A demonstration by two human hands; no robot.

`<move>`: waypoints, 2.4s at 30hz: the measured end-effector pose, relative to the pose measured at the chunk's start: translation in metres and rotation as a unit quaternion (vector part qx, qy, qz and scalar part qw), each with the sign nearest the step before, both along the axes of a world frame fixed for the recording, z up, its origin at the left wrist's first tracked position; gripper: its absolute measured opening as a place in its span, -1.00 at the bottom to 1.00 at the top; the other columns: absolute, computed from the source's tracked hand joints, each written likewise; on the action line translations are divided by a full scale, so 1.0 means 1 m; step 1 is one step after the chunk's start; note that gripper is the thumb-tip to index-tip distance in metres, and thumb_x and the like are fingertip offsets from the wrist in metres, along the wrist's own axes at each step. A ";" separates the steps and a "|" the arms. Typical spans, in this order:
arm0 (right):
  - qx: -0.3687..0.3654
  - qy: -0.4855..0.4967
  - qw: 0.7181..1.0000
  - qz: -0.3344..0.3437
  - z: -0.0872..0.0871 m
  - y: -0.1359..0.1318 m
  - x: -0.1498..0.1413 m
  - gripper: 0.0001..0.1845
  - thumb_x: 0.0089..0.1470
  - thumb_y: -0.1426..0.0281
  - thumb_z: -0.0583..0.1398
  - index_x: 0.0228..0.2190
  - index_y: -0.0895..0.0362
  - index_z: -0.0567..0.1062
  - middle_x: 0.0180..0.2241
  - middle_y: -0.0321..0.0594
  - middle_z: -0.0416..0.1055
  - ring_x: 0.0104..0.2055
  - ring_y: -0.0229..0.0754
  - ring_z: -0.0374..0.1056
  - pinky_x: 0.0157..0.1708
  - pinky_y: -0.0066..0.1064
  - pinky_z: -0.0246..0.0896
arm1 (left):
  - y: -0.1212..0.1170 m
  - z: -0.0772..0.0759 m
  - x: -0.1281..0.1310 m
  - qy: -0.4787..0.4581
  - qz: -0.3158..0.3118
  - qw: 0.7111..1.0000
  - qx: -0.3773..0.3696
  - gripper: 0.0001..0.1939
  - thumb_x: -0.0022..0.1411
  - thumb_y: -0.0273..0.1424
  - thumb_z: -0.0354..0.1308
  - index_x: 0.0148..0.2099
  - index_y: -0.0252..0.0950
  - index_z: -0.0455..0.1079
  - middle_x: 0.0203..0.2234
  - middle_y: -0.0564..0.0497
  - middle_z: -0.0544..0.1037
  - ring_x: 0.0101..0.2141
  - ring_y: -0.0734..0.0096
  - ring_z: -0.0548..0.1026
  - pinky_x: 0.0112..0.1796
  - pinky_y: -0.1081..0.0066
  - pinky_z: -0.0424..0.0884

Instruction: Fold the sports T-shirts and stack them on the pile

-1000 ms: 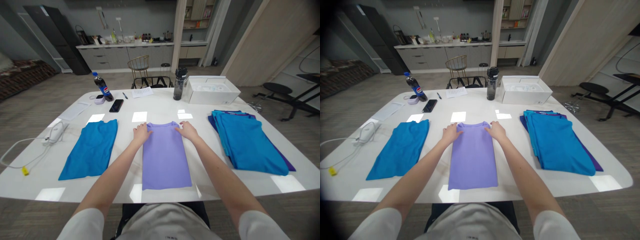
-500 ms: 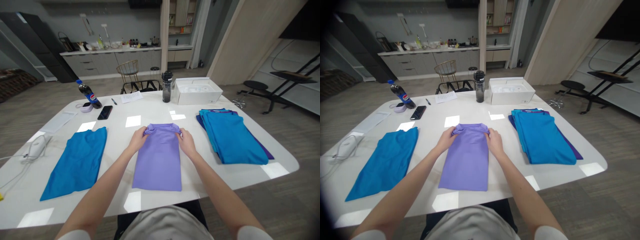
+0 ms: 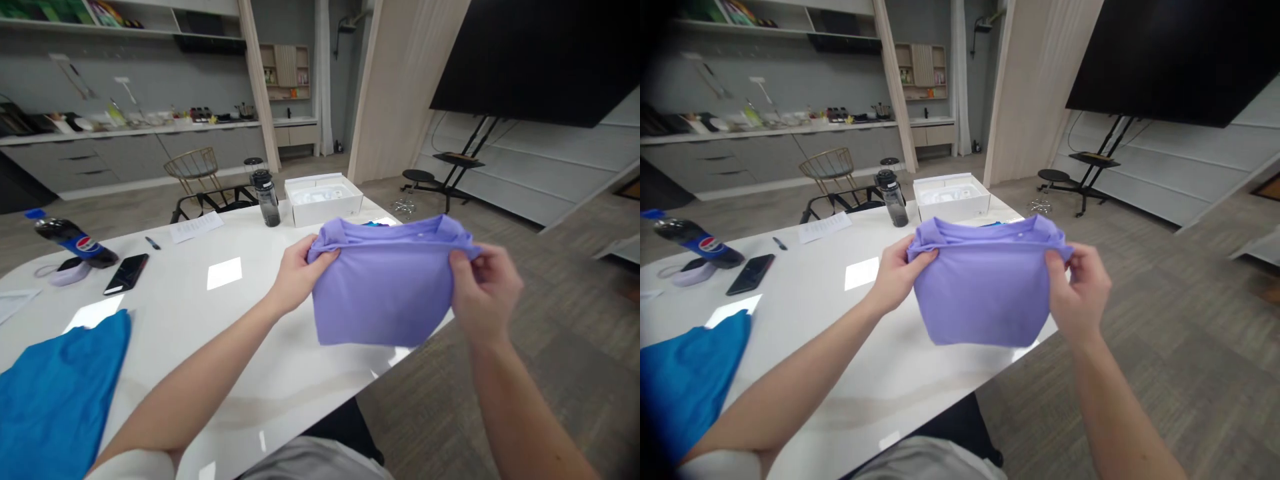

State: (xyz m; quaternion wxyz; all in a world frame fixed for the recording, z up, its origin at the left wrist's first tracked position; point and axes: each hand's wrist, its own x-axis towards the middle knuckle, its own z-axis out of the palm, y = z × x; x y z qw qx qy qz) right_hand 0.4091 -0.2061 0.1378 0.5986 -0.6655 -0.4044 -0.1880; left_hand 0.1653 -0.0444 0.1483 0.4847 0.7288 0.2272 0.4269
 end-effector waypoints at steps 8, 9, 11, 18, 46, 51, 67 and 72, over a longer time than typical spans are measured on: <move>-0.248 -0.005 0.969 -0.007 0.004 0.137 0.141 -0.66 0.29 0.23 0.17 -0.08 0.24 0.49 -0.32 -0.11 0.48 -0.34 -0.23 0.31 -0.27 -0.36 0.21 | 0.100 -0.056 0.133 -0.044 0.002 0.991 -0.129 -0.60 0.35 -0.20 0.19 0.11 -0.34 0.43 -0.09 -0.14 0.60 -0.11 0.24 0.56 -0.05 0.27 0.44; -0.313 -0.009 0.949 -0.028 -0.013 0.153 0.147 -0.66 0.27 0.26 0.18 -0.04 0.24 0.49 -0.25 -0.04 0.49 -0.27 -0.16 0.35 -0.18 -0.30 0.24 | 0.111 -0.075 0.136 0.020 0.043 0.989 -0.142 -0.56 0.36 -0.26 0.17 0.19 -0.36 0.37 -0.05 -0.19 0.59 -0.09 0.21 0.56 -0.03 0.25 0.44; -0.431 -0.013 0.900 -0.057 -0.051 0.175 0.147 -0.52 0.22 0.28 0.23 0.10 0.25 0.42 0.00 0.16 0.44 -0.03 0.05 0.37 -0.03 -0.13 0.25 | 0.123 -0.115 0.127 0.160 0.106 0.976 -0.104 -0.45 0.33 -0.36 0.19 0.31 -0.40 0.26 0.10 -0.31 0.50 0.04 0.13 0.52 0.07 0.19 0.40; -0.472 -0.183 0.858 0.085 -0.134 0.198 0.044 -0.59 0.29 0.30 0.10 0.12 0.13 0.44 0.22 0.11 0.29 0.22 0.19 0.22 0.14 0.04 0.17 | 0.118 -0.199 0.006 0.385 0.124 0.907 0.115 -0.59 0.33 -0.47 0.07 0.21 -0.25 0.41 0.14 -0.14 0.47 0.17 0.10 0.40 0.20 0.07 0.29; -0.391 -0.297 0.745 0.451 -0.205 0.258 -0.424 -0.66 0.43 0.22 0.02 0.05 0.05 0.47 -0.05 -0.10 0.50 0.04 -0.04 0.33 0.03 -0.22 0.01 | 0.126 -0.202 -0.537 0.508 0.575 0.631 -0.113 -0.69 0.37 -0.22 0.01 -0.03 -0.21 0.50 0.05 -0.26 0.47 0.09 -0.19 0.40 0.04 -0.18 0.33; -0.382 -0.300 0.748 0.453 -0.206 0.258 -0.424 -0.68 0.42 0.22 0.04 0.03 0.06 0.47 -0.05 -0.11 0.51 0.03 -0.04 0.34 0.02 -0.22 0.02 | 0.125 -0.199 -0.534 0.510 0.576 0.630 -0.103 -0.67 0.40 -0.25 -0.02 0.05 -0.23 0.45 0.06 -0.25 0.46 0.08 -0.14 0.41 -0.02 -0.07 0.40; -0.332 -0.221 0.752 0.525 -0.209 0.257 -0.421 -0.67 0.36 0.17 0.13 0.03 0.06 0.47 -0.08 -0.11 0.51 -0.01 -0.03 0.39 0.04 -0.15 0.11 | 0.078 -0.131 -0.475 0.528 0.567 0.630 0.058 -0.81 0.39 -0.37 0.03 -0.15 -0.22 0.48 -0.12 -0.16 0.50 -0.05 0.01 0.41 -0.20 0.19 0.33; -0.273 -0.143 0.733 0.607 -0.185 0.248 -0.423 -0.22 0.13 0.15 0.32 0.30 -0.01 0.23 0.07 -0.10 0.38 0.07 -0.02 0.36 0.02 -0.20 0.24 | 0.006 -0.103 -0.372 0.477 0.433 0.743 0.182 -0.75 0.47 -0.35 -0.03 -0.12 -0.19 0.48 -0.23 -0.09 0.48 -0.16 0.16 0.39 -0.15 0.19 0.28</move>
